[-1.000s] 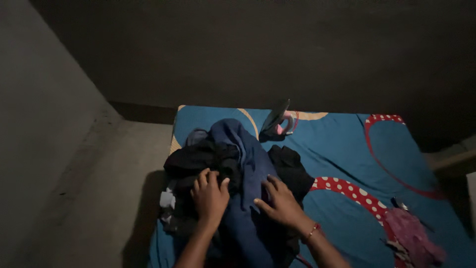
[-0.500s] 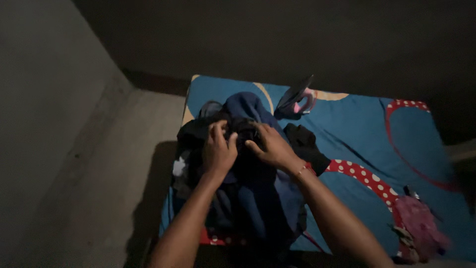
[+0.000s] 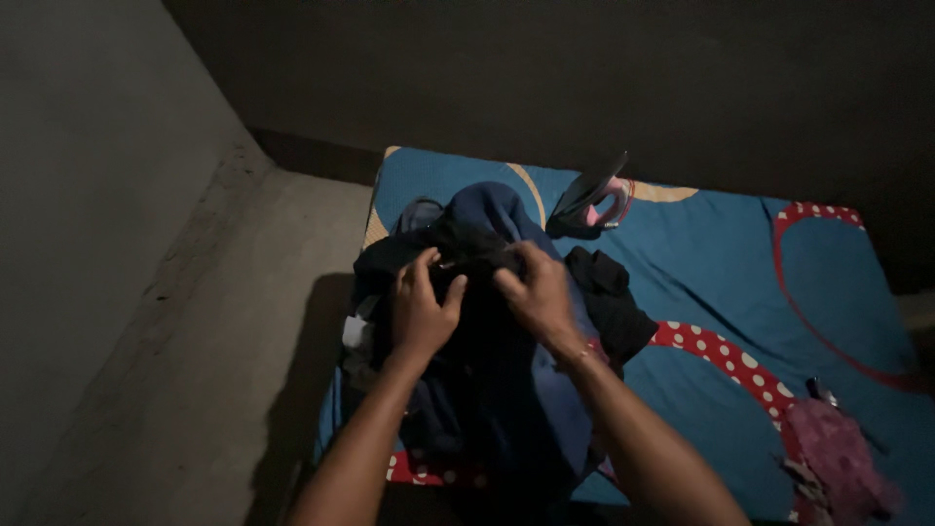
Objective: The person picks garments from a pile on a bed, unfolds them, and hangs them on wall-mounted hooks. A black shirt and a blue shirt are handled and hung one at a time.
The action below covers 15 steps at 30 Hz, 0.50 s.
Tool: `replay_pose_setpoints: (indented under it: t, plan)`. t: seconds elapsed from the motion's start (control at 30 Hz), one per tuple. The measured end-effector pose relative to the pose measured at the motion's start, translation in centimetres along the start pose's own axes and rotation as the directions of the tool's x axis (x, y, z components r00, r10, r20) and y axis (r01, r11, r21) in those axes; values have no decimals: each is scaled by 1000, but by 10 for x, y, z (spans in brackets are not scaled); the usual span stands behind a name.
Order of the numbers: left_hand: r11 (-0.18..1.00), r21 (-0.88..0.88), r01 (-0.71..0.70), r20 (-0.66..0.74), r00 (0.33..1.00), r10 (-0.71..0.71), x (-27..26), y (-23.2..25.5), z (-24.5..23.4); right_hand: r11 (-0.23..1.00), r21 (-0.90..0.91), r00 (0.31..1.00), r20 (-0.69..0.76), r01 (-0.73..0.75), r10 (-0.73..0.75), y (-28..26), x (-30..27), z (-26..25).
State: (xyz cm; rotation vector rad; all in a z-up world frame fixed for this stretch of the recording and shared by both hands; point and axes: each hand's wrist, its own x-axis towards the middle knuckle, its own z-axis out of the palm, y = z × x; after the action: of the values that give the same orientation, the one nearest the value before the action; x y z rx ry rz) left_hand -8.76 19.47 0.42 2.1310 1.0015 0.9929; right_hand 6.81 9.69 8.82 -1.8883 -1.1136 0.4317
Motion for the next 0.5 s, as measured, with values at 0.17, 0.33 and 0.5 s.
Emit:
replay_pose_setpoints:
  t: [0.17,0.33,0.5]
  plan:
    - [966,188,-176,-124,972,201,-5,-35,11,758,569,947,-231,319,-225,-24,1,-65]
    - [985,-96,-147,-41,989,143,-2,-78,40,601,708,912,-399,370,-91,-27,8,-138]
    - [481,-810,336,220,934,-282,33,-43,55,866,493,898,-338,-86,282,39,23,-148]
